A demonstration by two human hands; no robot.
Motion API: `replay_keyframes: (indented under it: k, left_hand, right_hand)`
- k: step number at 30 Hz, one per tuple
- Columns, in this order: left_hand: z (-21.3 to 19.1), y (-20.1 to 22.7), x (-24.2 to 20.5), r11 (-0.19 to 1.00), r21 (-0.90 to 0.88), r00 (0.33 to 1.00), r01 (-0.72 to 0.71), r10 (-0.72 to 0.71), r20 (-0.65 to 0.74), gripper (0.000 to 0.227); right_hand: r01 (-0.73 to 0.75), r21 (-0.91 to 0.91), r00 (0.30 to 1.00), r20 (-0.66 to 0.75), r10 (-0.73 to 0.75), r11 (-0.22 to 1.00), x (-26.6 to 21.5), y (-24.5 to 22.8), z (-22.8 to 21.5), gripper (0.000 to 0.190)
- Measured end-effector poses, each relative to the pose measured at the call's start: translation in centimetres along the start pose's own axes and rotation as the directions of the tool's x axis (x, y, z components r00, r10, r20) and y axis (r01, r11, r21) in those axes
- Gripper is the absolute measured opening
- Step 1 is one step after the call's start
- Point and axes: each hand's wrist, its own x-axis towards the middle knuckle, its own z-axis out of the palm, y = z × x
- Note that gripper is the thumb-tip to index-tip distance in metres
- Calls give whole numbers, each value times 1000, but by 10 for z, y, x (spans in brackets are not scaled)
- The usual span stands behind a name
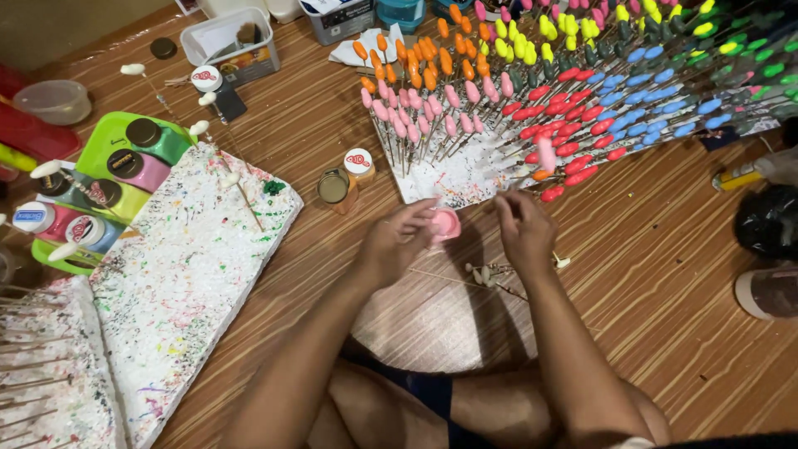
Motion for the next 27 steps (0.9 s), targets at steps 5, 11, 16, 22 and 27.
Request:
replay_keyframes:
  k: [5,11,16,22,27]
  left_hand:
    - [-15,-15,2,991,116,998,69,-67,-21,44]
    - [-25,-15,9,898,436,987,58,-118,112,45]
    - [-26,-25,16,848,528,978,48,-148,148,46]
    - [-29,-30,18,853,510,975,109,-193,114,48]
    - [-28,-28,17,869,490,984,75,-144,105,47]
  right_hand:
    - [-50,76,994,-89,57,996,28,28,51,7]
    - [-108,145,971,-195,135,984,49,60,108,7]
    - [-95,129,968,-219,122,987,62,64,124,7]
    - [-79,128,966,-236,108,989,66,78,138,7]
    - [-35,148,963,-259,72,988,66,84,145,6]
